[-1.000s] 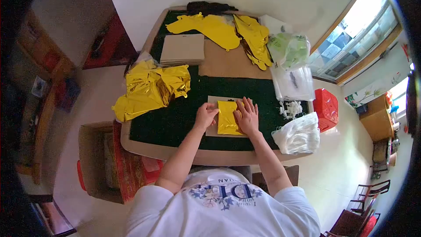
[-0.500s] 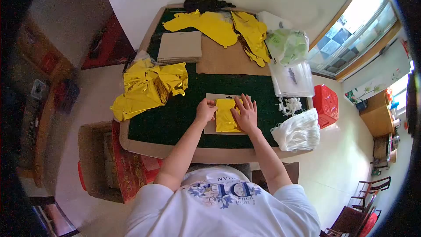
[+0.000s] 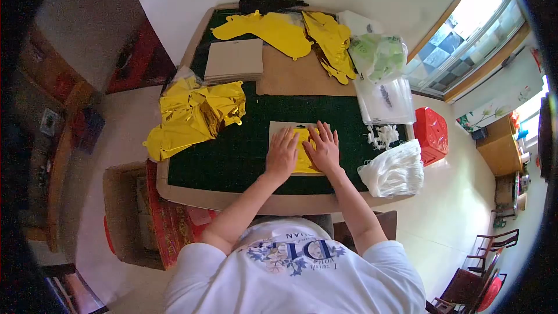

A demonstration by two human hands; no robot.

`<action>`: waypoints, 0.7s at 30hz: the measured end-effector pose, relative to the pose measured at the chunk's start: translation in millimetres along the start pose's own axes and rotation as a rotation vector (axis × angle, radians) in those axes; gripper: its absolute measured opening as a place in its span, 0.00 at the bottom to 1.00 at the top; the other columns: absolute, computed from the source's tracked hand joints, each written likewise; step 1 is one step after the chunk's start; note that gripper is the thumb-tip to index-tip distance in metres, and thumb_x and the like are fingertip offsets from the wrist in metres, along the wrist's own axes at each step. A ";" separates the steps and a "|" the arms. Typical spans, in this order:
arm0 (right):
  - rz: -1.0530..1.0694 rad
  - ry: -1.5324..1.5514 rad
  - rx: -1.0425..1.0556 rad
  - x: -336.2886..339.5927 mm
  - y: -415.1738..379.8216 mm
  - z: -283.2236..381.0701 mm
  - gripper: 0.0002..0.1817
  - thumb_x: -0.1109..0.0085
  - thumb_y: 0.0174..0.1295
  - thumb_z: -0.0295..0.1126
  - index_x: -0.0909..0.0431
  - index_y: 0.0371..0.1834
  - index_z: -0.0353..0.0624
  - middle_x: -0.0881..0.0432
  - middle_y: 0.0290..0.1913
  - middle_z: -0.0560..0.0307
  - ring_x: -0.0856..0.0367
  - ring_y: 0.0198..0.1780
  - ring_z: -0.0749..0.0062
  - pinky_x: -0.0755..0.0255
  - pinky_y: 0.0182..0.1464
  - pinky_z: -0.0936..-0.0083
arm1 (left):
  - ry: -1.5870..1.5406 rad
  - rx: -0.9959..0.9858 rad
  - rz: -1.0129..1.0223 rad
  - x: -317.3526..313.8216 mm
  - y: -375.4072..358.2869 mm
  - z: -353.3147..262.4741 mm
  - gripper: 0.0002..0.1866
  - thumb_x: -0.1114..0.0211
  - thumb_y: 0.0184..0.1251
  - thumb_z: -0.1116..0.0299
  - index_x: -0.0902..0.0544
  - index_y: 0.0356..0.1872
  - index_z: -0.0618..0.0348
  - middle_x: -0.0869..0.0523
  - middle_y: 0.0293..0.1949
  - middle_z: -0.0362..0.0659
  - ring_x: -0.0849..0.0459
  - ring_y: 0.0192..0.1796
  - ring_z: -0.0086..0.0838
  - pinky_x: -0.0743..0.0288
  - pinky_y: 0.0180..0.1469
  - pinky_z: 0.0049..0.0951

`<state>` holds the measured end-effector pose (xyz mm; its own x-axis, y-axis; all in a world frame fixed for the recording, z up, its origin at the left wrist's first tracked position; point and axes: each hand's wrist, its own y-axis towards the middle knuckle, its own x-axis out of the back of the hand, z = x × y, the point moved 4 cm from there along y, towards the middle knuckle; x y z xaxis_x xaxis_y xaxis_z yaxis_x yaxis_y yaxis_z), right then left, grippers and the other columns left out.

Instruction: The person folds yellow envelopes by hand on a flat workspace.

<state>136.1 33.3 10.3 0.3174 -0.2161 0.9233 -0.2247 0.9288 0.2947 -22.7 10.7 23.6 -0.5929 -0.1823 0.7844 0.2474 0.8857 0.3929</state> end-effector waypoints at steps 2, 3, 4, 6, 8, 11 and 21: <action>-0.005 0.004 0.002 -0.7 0.8 0.4 0.27 0.52 0.69 0.50 0.33 0.69 0.54 0.38 0.72 0.49 0.46 0.75 0.55 0.57 0.74 0.49 | 0.197 0.006 0.137 -10.8 -2.1 -3.3 0.30 0.41 0.68 0.62 0.36 0.69 0.60 0.38 0.72 0.50 0.42 0.74 0.41 0.49 0.73 0.51; -0.005 -0.020 0.004 -2.2 0.7 0.1 0.27 0.53 0.69 0.49 0.33 0.69 0.54 0.38 0.72 0.49 0.46 0.75 0.55 0.57 0.74 0.49 | 0.196 0.002 0.134 -14.6 -4.5 -0.6 0.30 0.41 0.68 0.62 0.36 0.69 0.60 0.38 0.72 0.50 0.42 0.74 0.41 0.49 0.73 0.51; -0.004 -0.043 0.005 -3.4 0.4 -1.1 0.26 0.54 0.69 0.47 0.33 0.69 0.54 0.38 0.72 0.49 0.46 0.75 0.55 0.57 0.74 0.48 | 0.199 0.037 0.166 -18.7 -8.1 5.2 0.32 0.43 0.69 0.58 0.38 0.70 0.60 0.41 0.73 0.49 0.45 0.76 0.40 0.54 0.74 0.55; -0.006 -0.036 0.005 -4.6 0.1 -2.9 0.25 0.54 0.69 0.46 0.34 0.69 0.53 0.39 0.73 0.49 0.46 0.75 0.55 0.57 0.74 0.48 | 0.204 0.073 0.201 -22.9 -10.6 10.6 0.33 0.45 0.70 0.54 0.41 0.72 0.59 0.44 0.75 0.47 0.47 0.77 0.39 0.58 0.74 0.58; -0.004 -0.025 0.006 -5.2 -0.6 -1.9 0.25 0.55 0.70 0.44 0.34 0.68 0.53 0.39 0.73 0.49 0.46 0.75 0.55 0.57 0.74 0.48 | 0.232 0.097 0.237 -21.4 -12.4 11.5 0.34 0.47 0.71 0.52 0.42 0.72 0.60 0.44 0.75 0.47 0.49 0.77 0.38 0.64 0.74 0.60; 0.029 -0.055 0.018 -3.7 -0.1 -1.2 0.24 0.56 0.70 0.42 0.34 0.69 0.52 0.40 0.73 0.50 0.47 0.75 0.55 0.56 0.74 0.48 | 0.270 0.126 0.245 -20.8 -13.1 11.0 0.35 0.49 0.72 0.51 0.44 0.73 0.61 0.45 0.75 0.47 0.51 0.78 0.36 0.67 0.74 0.60; 0.015 -0.023 0.005 -2.2 0.6 -0.9 0.24 0.56 0.70 0.42 0.33 0.69 0.53 0.39 0.73 0.49 0.47 0.75 0.56 0.56 0.74 0.49 | 0.142 0.135 0.105 -16.6 -17.3 21.0 0.30 0.49 0.74 0.56 0.40 0.71 0.62 0.39 0.72 0.50 0.43 0.75 0.40 0.58 0.75 0.53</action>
<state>136.1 34.6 8.2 0.2926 -0.2086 0.9332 -0.2343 0.9305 0.2815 -33.3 7.3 -6.3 -0.4528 -0.1362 0.8811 0.1918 0.9502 0.2455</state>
